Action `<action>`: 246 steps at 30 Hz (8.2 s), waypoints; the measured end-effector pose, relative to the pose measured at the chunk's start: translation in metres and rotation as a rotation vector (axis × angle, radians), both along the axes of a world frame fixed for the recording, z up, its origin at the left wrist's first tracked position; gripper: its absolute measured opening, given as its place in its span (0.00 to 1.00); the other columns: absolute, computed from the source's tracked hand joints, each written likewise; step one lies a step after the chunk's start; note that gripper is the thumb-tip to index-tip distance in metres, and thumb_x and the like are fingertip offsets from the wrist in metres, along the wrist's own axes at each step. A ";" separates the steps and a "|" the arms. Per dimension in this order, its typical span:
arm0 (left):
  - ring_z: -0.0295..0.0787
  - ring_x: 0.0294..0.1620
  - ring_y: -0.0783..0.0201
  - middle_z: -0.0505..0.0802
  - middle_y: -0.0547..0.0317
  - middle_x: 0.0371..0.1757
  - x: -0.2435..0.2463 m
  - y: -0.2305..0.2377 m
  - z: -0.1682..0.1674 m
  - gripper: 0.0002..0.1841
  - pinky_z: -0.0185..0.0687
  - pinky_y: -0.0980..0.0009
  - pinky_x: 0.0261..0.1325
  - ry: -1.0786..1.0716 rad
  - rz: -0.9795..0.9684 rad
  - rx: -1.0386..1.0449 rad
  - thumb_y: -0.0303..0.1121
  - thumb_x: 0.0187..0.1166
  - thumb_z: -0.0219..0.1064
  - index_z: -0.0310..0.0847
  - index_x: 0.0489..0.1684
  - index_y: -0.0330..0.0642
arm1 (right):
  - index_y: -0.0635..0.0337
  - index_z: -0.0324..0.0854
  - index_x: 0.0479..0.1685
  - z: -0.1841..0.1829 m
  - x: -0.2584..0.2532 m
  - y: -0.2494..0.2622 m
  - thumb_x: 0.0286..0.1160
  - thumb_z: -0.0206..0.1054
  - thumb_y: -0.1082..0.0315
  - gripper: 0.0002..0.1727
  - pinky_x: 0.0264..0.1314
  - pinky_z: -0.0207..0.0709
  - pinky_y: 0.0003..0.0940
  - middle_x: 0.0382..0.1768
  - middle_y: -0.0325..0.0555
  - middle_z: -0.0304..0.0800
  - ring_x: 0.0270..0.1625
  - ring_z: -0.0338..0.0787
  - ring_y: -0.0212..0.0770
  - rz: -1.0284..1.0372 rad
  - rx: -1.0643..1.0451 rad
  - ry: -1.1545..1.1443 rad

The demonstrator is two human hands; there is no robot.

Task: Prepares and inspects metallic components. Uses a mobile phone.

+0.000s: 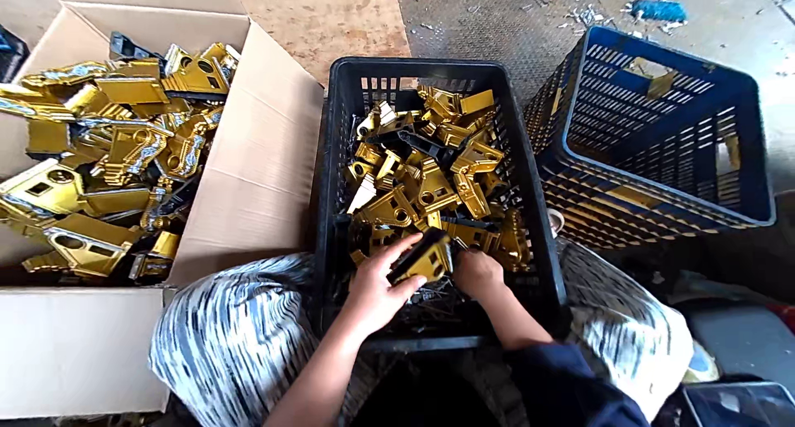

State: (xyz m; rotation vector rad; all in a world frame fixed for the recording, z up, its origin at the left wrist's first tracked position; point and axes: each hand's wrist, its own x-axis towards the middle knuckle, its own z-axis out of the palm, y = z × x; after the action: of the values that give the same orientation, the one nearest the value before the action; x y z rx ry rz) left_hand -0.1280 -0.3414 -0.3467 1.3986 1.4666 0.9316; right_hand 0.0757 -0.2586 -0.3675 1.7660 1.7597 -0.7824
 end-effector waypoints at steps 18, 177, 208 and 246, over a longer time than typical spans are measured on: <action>0.91 0.58 0.38 0.87 0.39 0.66 -0.004 -0.004 0.012 0.39 0.91 0.44 0.56 -1.406 0.243 -0.124 0.37 0.74 0.76 0.54 0.82 0.60 | 0.63 0.80 0.61 0.096 0.116 -0.045 0.91 0.52 0.57 0.20 0.54 0.77 0.67 0.44 0.62 0.89 0.51 0.89 0.62 -0.038 0.165 0.247; 0.87 0.46 0.77 0.92 0.65 0.46 0.013 0.037 -0.010 0.11 0.83 0.76 0.52 -0.142 0.364 0.090 0.34 0.89 0.59 0.85 0.58 0.42 | 0.63 0.80 0.56 0.022 0.040 0.016 0.66 0.67 0.85 0.18 0.30 0.88 0.28 0.34 0.45 0.92 0.25 0.89 0.34 -0.558 0.025 1.513; 0.86 0.49 0.78 0.90 0.66 0.41 0.020 0.032 -0.012 0.17 0.81 0.74 0.59 -0.181 0.315 0.081 0.38 0.91 0.50 0.86 0.50 0.40 | 0.46 0.90 0.68 0.011 0.010 -0.007 0.85 0.59 0.62 0.20 0.33 0.76 0.28 0.36 0.39 0.80 0.32 0.79 0.30 0.234 0.852 1.006; 0.94 0.52 0.66 0.95 0.55 0.51 0.009 0.030 -0.006 0.34 0.91 0.67 0.59 -0.363 -0.110 -0.154 0.31 0.69 0.77 0.71 0.77 0.36 | 0.60 0.75 0.78 0.001 -0.008 -0.019 0.57 0.80 0.34 0.51 0.76 0.78 0.48 0.67 0.50 0.87 0.72 0.83 0.45 0.251 0.627 1.276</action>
State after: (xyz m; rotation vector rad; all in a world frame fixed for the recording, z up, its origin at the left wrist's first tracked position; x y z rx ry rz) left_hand -0.1188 -0.3110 -0.3529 1.1178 1.1514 0.9266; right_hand 0.0680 -0.2775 -0.3661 1.3076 3.2490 -1.5520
